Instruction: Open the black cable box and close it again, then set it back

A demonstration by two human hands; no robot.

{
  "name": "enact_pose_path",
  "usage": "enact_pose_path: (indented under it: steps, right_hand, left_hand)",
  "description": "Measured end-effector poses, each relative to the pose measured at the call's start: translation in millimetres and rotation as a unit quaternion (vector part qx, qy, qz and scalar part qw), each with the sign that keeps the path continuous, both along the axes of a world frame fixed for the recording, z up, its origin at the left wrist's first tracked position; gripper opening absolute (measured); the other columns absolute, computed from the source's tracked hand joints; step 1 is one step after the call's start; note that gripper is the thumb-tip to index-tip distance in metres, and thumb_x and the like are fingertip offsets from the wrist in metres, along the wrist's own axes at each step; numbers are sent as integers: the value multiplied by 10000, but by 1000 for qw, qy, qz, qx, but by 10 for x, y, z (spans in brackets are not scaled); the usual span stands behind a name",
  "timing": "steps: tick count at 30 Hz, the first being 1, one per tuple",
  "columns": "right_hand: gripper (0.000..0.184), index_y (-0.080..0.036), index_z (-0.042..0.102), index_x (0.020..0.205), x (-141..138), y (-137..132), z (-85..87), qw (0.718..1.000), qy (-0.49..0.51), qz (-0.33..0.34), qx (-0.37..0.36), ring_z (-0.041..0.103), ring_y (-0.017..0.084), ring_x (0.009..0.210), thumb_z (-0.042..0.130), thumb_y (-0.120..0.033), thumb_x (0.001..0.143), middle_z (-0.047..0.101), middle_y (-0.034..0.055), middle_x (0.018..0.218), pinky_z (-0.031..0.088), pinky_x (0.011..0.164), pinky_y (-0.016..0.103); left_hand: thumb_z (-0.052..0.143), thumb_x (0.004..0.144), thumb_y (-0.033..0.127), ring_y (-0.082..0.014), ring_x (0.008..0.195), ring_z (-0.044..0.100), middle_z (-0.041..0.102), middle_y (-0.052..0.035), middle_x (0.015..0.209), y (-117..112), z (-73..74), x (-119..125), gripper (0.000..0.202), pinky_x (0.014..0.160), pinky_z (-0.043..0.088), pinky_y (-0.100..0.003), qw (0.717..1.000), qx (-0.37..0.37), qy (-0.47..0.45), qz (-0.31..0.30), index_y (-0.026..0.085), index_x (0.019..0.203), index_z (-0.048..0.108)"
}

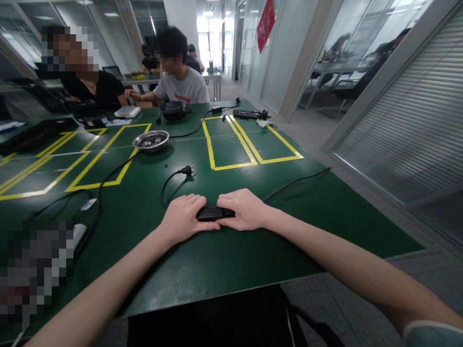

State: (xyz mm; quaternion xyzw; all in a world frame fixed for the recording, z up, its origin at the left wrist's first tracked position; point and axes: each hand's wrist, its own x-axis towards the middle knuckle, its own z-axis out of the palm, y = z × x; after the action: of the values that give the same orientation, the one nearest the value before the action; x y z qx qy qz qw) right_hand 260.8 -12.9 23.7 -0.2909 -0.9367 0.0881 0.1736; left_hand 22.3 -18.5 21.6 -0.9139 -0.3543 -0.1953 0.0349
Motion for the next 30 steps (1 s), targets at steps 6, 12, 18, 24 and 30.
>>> enact_pose_path:
  steps: [6,12,18,24,30]
  right_hand:
    - [275,-176,681,1066,46,59,-27,999,9,-15,41,672,195,782,685,-422,944,722,66,968,374,638,286]
    - [207,-173,700,1046,40,41,-44,1000,15,-10,15,701,204,827,690,-352,943,748,61,970,410,658,286]
    - [256,-158,690,1124,34,52,-57,999,30,8,43,720,217,869,684,-339,943,748,73,1027,449,678,296]
    - [270,-155,685,1141,64,49,-55,997,40,20,66,699,210,800,636,-372,989,731,78,948,457,660,306]
    - [366,-149,659,1255,85,85,-62,993,81,39,71,705,236,937,640,-408,997,741,124,1074,531,783,330]
  left_hand:
    - [421,1005,737,-193,700,601,662,-43,738,41,-60,-35,628,678,412,-311,1000,7,10,-2,187,786,630]
    - [489,1013,678,-210,802,652,727,-71,879,18,-45,-29,536,723,463,-313,999,21,8,-26,185,937,687]
    - [560,1023,571,-228,825,673,751,-77,900,4,-26,-11,422,744,504,-328,999,-17,-17,-41,178,1030,713]
    - [564,996,634,-215,810,670,750,-78,898,31,7,-59,483,753,522,-323,999,2,-29,-36,176,1005,715]
    - [531,1029,585,-203,748,664,725,-67,823,-18,10,-84,450,694,504,-293,999,17,-28,-10,178,923,689]
